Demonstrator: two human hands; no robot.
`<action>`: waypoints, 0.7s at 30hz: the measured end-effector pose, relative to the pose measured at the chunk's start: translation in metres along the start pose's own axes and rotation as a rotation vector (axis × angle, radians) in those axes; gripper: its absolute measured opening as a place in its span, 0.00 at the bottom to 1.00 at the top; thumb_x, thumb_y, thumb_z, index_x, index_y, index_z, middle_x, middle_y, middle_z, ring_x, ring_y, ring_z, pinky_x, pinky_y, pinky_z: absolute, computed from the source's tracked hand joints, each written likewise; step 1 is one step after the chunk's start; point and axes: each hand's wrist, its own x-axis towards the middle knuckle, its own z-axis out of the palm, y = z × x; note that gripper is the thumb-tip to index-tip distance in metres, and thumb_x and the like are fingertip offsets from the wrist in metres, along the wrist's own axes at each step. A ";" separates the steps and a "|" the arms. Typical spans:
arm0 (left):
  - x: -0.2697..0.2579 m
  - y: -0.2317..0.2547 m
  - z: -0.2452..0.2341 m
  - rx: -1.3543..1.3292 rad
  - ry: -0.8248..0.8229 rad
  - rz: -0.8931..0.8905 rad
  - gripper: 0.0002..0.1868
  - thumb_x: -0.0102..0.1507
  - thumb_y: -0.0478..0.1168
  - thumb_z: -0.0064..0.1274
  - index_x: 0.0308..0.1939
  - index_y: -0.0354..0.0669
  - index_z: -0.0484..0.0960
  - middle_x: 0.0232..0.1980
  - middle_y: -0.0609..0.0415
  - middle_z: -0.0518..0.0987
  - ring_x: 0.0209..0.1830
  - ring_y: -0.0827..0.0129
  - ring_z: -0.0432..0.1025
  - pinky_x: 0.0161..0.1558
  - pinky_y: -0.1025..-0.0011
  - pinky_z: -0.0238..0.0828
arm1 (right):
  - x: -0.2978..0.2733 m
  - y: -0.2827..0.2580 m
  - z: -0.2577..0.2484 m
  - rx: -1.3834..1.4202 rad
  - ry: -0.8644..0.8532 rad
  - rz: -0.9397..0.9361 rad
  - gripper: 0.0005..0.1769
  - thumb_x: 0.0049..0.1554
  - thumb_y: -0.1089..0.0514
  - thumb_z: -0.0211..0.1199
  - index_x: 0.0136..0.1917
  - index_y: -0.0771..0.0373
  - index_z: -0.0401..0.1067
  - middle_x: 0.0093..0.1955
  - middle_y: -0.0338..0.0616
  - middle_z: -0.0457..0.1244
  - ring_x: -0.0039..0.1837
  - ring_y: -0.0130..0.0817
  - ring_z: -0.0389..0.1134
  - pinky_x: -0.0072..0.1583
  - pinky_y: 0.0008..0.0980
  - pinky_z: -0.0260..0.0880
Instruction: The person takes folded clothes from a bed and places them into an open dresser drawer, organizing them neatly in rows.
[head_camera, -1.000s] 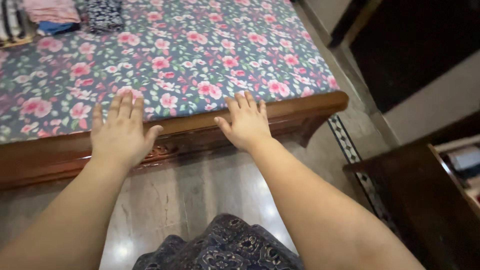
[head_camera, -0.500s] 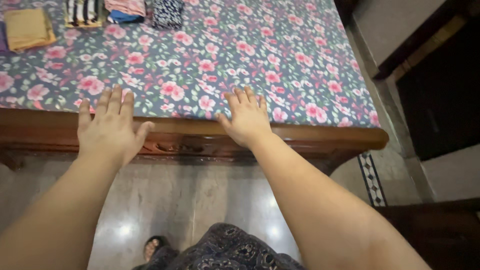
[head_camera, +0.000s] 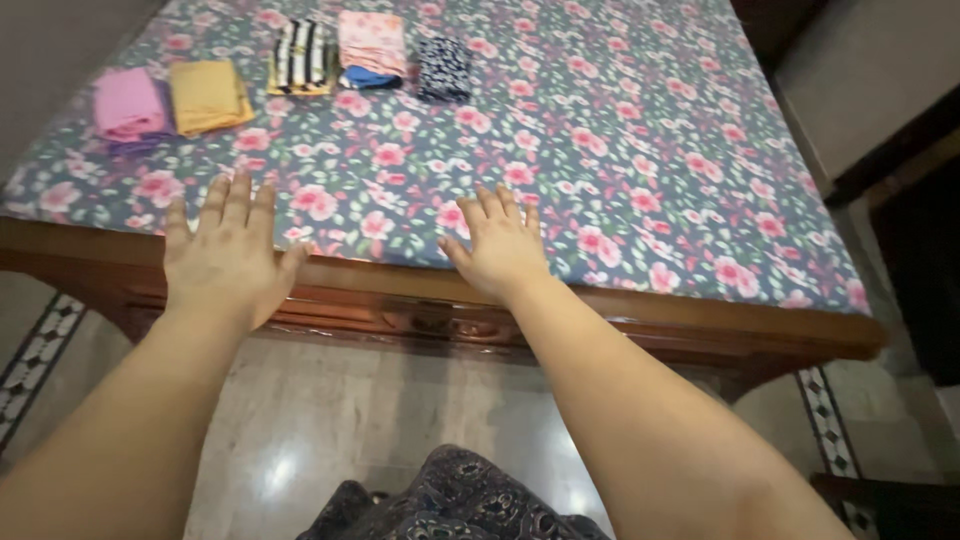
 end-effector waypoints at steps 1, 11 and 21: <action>0.001 -0.014 0.000 0.002 -0.004 -0.012 0.44 0.65 0.67 0.36 0.80 0.51 0.52 0.83 0.54 0.48 0.83 0.65 0.40 0.75 0.47 0.31 | 0.007 -0.012 0.004 -0.007 0.006 -0.009 0.38 0.58 0.35 0.58 0.75 0.54 0.61 0.81 0.51 0.48 0.83 0.51 0.40 0.76 0.65 0.37; 0.003 -0.139 0.013 0.059 0.032 -0.075 0.44 0.65 0.69 0.34 0.79 0.49 0.52 0.82 0.53 0.50 0.82 0.65 0.41 0.76 0.47 0.30 | 0.068 -0.118 0.049 0.009 0.027 -0.100 0.37 0.58 0.35 0.59 0.74 0.54 0.62 0.80 0.50 0.50 0.83 0.51 0.42 0.76 0.66 0.38; 0.016 -0.198 0.030 0.065 0.017 -0.179 0.45 0.65 0.68 0.36 0.80 0.49 0.55 0.82 0.52 0.52 0.83 0.64 0.43 0.77 0.50 0.30 | 0.126 -0.173 0.079 0.008 -0.081 -0.193 0.38 0.58 0.34 0.57 0.75 0.53 0.61 0.81 0.51 0.48 0.83 0.51 0.41 0.76 0.66 0.37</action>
